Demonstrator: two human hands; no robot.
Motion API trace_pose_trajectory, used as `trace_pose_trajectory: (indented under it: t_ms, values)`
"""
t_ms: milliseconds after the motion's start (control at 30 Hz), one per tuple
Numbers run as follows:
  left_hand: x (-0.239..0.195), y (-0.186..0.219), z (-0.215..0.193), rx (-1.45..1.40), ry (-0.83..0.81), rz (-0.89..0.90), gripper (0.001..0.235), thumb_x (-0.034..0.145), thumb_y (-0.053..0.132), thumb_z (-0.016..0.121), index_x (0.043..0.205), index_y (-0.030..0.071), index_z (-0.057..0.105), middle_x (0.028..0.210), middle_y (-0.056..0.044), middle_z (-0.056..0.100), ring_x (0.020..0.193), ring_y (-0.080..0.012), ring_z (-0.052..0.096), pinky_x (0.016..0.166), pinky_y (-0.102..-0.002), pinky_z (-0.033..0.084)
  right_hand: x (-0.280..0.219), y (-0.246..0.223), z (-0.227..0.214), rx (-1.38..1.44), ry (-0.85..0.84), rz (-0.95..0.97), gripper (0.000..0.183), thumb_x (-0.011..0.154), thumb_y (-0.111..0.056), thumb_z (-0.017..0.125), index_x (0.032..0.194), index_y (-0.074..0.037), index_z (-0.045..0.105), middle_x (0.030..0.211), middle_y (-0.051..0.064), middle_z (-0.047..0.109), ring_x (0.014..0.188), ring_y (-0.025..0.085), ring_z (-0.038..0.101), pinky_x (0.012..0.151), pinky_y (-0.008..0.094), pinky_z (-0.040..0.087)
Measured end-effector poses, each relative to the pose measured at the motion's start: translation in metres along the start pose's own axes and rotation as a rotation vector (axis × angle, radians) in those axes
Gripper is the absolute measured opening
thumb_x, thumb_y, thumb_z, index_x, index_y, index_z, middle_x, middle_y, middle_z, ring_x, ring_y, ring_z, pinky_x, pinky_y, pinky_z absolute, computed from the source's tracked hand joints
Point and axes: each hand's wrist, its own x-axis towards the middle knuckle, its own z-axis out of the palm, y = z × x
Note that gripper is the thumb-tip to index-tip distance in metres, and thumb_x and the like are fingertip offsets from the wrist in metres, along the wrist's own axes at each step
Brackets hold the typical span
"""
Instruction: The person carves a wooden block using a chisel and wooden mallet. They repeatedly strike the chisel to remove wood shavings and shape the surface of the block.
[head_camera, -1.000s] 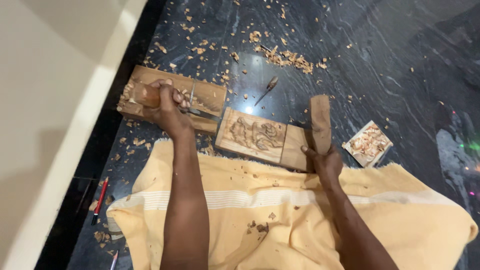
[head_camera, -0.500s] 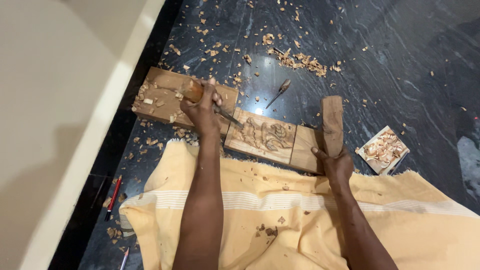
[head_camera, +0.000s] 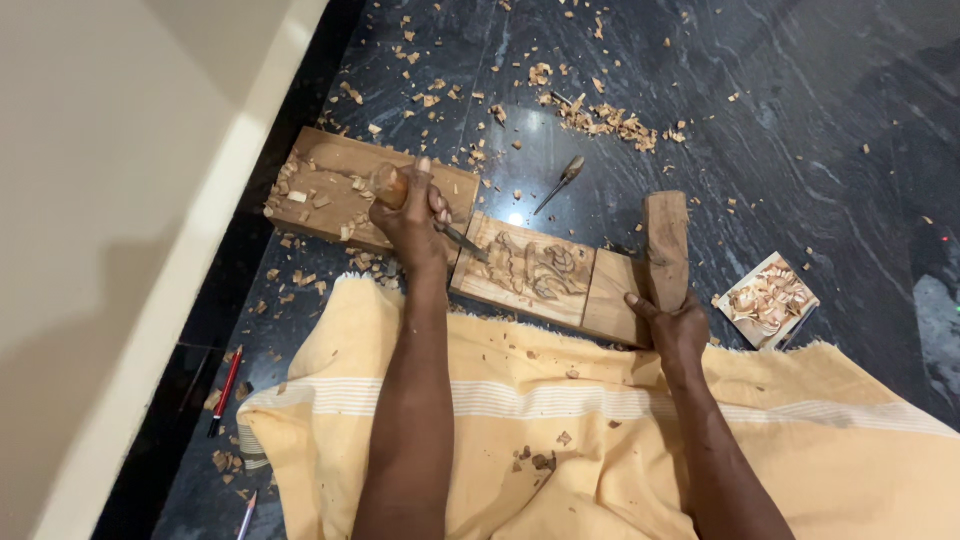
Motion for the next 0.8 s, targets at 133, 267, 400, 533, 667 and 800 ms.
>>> trace_pose_trajectory:
  t_ms: [133,267,400,533,667,800]
  values:
    - [-0.0018,-0.0011,0.0016,-0.015,0.022,-0.026,0.013,0.09,0.007,0.076,0.084,0.003,0.065,0.054,-0.002,0.052,0.039,-0.011,0.046,0.035,-0.027,0.034,-0.001,0.0016,-0.0015,0.009,-0.001,-0.013,0.07,0.067,-0.04,0.095,0.118,0.002,0.07,0.107,0.02,0.076,0.091,0.029,0.075,0.082,0.038,0.058]
    - [-0.0003,-0.0008,0.0014,-0.028,0.029,-0.05,0.017,0.091,0.007,0.076,0.083,0.003,0.062,0.055,-0.003,0.052,0.04,-0.0112,0.046,0.036,-0.027,0.035,-0.0021,-0.0044,-0.0005,0.078,-0.026,0.019,0.068,0.068,-0.037,0.094,0.119,0.001,0.069,0.106,0.018,0.076,0.089,0.028,0.075,0.079,0.038,0.059]
    - [-0.0016,0.0001,-0.0008,-0.043,0.037,-0.083,0.015,0.091,0.007,0.074,0.083,0.002,0.062,0.054,-0.003,0.051,0.04,-0.0109,0.045,0.036,-0.027,0.034,-0.0029,-0.0045,-0.0032,0.076,-0.015,-0.004,0.067,0.068,-0.036,0.094,0.118,0.001,0.07,0.105,0.019,0.077,0.089,0.027,0.076,0.08,0.037,0.058]
    - [-0.0043,0.0005,-0.0029,-0.031,0.049,-0.076,0.017,0.092,0.007,0.073,0.082,0.003,0.06,0.054,-0.002,0.051,0.04,-0.0111,0.045,0.035,-0.027,0.034,-0.0024,-0.0034,-0.0026,0.017,-0.022,0.055,0.067,0.069,-0.036,0.096,0.117,0.002,0.069,0.104,0.02,0.076,0.088,0.028,0.075,0.08,0.037,0.058]
    - [-0.0055,0.0026,0.0,0.01,0.006,-0.043,0.016,0.093,0.005,0.073,0.082,0.003,0.061,0.055,-0.003,0.051,0.041,-0.0116,0.046,0.036,-0.027,0.034,-0.0027,-0.0055,-0.0034,0.139,-0.048,0.023,0.065,0.068,-0.033,0.093,0.119,0.0,0.069,0.105,0.018,0.077,0.088,0.026,0.076,0.079,0.036,0.059]
    - [-0.0084,0.0028,-0.0017,0.016,-0.004,0.002,0.016,0.094,0.003,0.071,0.081,0.002,0.061,0.054,-0.003,0.051,0.041,-0.012,0.046,0.038,-0.028,0.037,-0.0039,-0.001,-0.0041,0.131,-0.053,-0.01,0.065,0.07,-0.032,0.093,0.119,0.001,0.068,0.105,0.018,0.077,0.088,0.025,0.076,0.079,0.035,0.059]
